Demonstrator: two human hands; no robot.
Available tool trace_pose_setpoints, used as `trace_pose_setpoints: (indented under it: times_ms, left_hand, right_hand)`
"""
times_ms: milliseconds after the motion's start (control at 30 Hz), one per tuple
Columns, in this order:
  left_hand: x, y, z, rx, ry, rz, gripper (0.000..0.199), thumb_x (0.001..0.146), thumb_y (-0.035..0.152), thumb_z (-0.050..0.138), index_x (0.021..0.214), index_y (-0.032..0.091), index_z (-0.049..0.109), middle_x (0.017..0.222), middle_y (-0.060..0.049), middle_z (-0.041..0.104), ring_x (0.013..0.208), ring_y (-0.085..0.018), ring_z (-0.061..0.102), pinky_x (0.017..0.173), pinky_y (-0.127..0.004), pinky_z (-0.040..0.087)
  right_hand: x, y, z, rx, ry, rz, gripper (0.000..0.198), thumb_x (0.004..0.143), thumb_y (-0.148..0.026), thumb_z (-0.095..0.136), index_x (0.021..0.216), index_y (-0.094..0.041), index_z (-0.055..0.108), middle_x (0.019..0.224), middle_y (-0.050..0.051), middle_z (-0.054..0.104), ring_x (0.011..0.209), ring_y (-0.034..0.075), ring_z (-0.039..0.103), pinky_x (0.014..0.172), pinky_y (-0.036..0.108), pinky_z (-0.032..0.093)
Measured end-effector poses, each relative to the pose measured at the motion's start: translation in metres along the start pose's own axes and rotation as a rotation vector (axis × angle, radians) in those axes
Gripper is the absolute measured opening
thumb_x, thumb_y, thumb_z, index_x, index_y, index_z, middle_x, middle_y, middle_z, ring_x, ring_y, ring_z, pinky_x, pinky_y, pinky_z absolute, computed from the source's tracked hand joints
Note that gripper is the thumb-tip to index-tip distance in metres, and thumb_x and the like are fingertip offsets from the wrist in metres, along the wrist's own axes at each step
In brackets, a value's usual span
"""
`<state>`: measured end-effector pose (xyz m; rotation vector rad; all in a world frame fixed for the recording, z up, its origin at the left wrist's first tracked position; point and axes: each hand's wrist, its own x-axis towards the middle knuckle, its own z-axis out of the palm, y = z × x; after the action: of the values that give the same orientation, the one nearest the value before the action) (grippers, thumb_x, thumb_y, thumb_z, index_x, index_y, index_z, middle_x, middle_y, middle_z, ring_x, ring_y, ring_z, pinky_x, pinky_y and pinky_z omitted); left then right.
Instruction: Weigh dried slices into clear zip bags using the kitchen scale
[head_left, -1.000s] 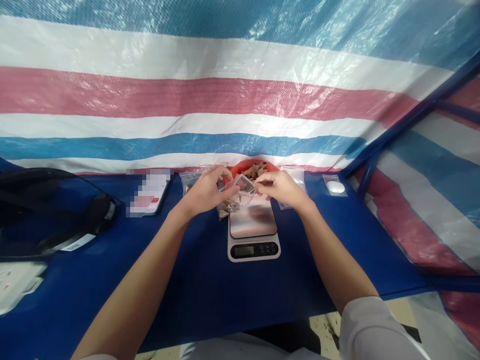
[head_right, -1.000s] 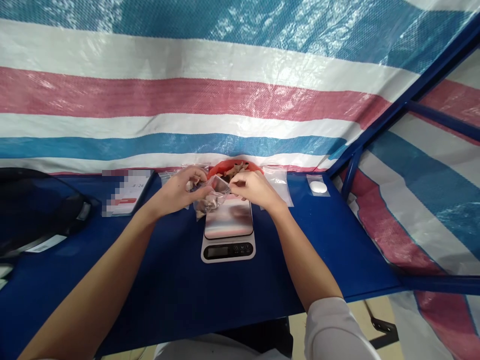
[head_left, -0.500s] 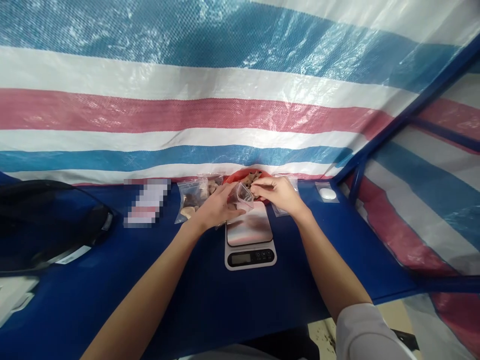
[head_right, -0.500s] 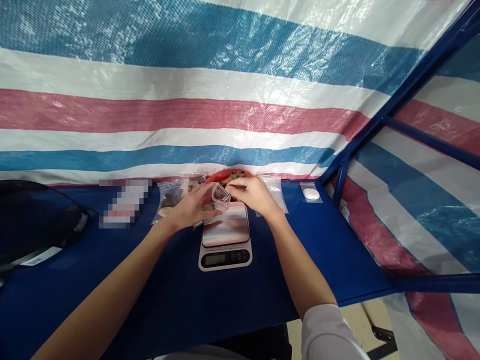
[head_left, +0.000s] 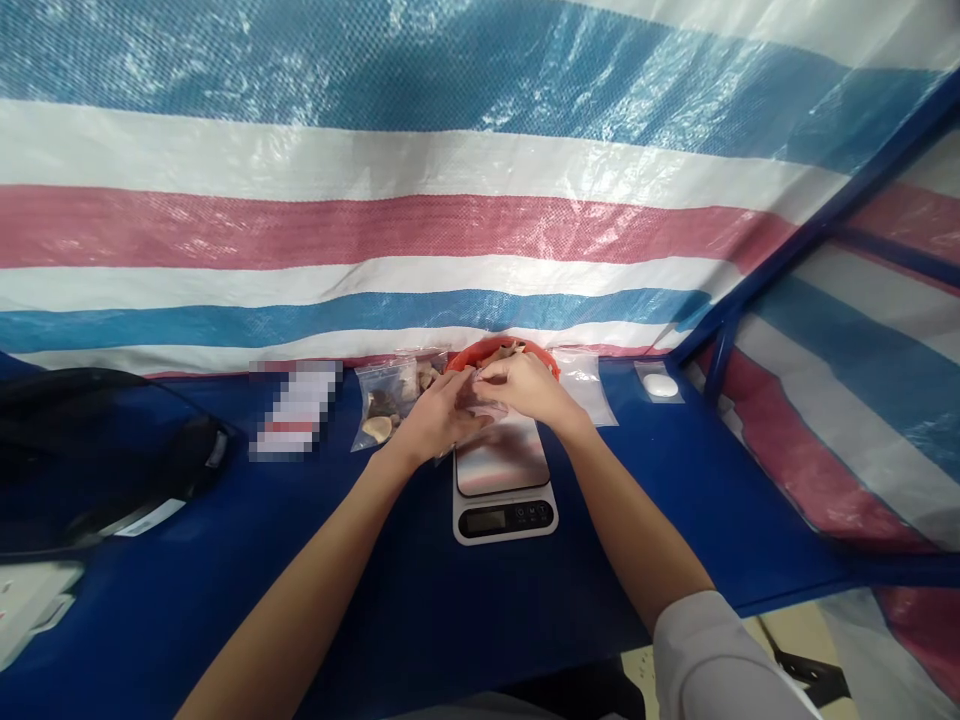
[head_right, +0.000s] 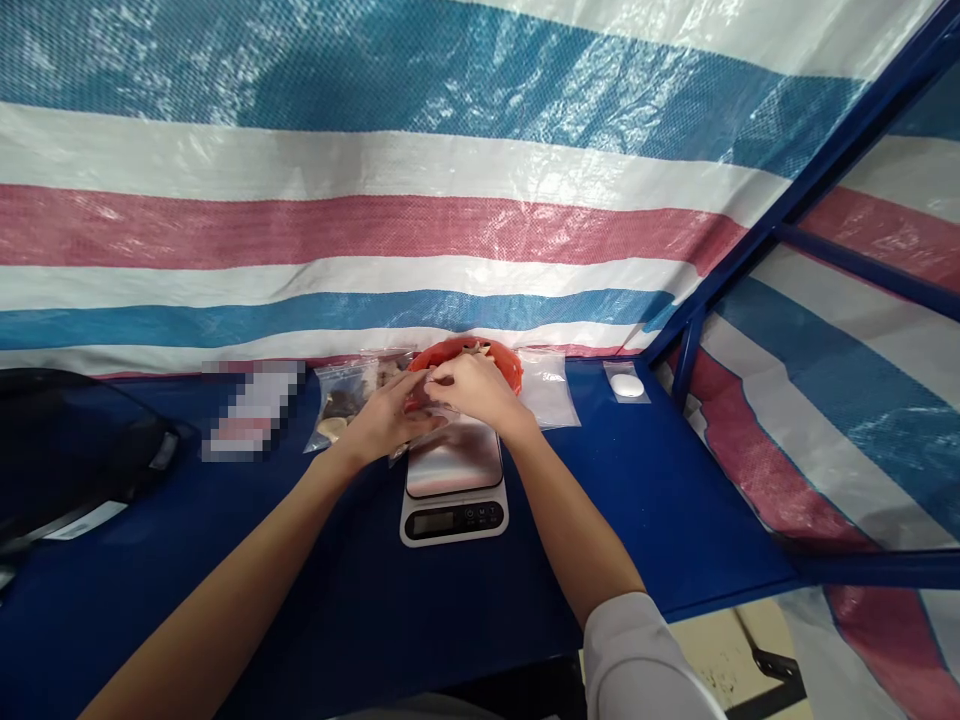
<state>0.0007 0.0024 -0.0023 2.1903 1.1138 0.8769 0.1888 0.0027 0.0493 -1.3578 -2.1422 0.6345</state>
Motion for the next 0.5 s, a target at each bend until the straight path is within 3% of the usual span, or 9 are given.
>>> trace_pose_setpoints:
  times_ms: [100,200,267,367,500]
  left_hand:
    - [0.0,0.002,-0.006,0.013,-0.015,-0.026,0.071,0.075,0.045,0.077,0.137,0.02,0.055,0.134,-0.015,0.063,0.124,-0.033,0.06,0.106,-0.047,0.047]
    - [0.001,0.006,-0.017,0.044,-0.07,-0.111,0.072,0.072,0.048,0.079,0.135,0.019,0.058,0.113,-0.01,0.071,0.098,-0.028,0.068,0.09,-0.04,0.053]
    - [0.0,0.01,-0.025,0.063,-0.106,-0.141,0.067,0.073,0.051,0.078,0.13,0.021,0.061,0.099,-0.005,0.072,0.083,-0.024,0.067,0.079,-0.035,0.053]
    - [0.0,0.014,-0.035,0.099,-0.14,-0.136,0.054,0.075,0.054,0.077,0.117,0.022,0.067,0.092,-0.003,0.071,0.079,-0.021,0.065,0.074,-0.03,0.049]
    - [0.001,0.012,-0.045,0.081,-0.135,-0.182,0.052,0.074,0.06,0.075,0.11,0.022,0.069,0.089,-0.002,0.071,0.076,-0.021,0.064,0.07,-0.028,0.047]
  right_hand:
    - [-0.001,0.008,-0.006,0.246,-0.036,-0.06,0.022,0.085,-0.03,0.063,0.069,-0.019,0.071,0.064,-0.002,0.065,0.063,0.013,0.058,0.061,0.025,0.041]
    - [-0.004,0.014,-0.015,0.484,-0.077,-0.082,0.021,0.085,-0.038,0.068,0.085,-0.019,0.076,0.081,0.001,0.073,0.07,0.014,0.064,0.066,0.025,0.049]
    - [-0.006,0.018,-0.021,0.558,-0.078,-0.069,0.024,0.084,-0.042,0.07,0.088,-0.019,0.077,0.084,0.002,0.074,0.068,0.014,0.064,0.065,0.027,0.051]
    - [-0.008,0.024,-0.025,0.621,-0.047,-0.077,0.026,0.085,-0.044,0.071,0.086,-0.019,0.077,0.086,0.004,0.075,0.07,0.015,0.066,0.066,0.027,0.053]
    - [-0.006,0.035,-0.025,0.709,0.032,-0.071,0.027,0.082,-0.046,0.074,0.086,-0.019,0.077,0.085,0.004,0.076,0.079,0.017,0.071,0.071,0.029,0.058]
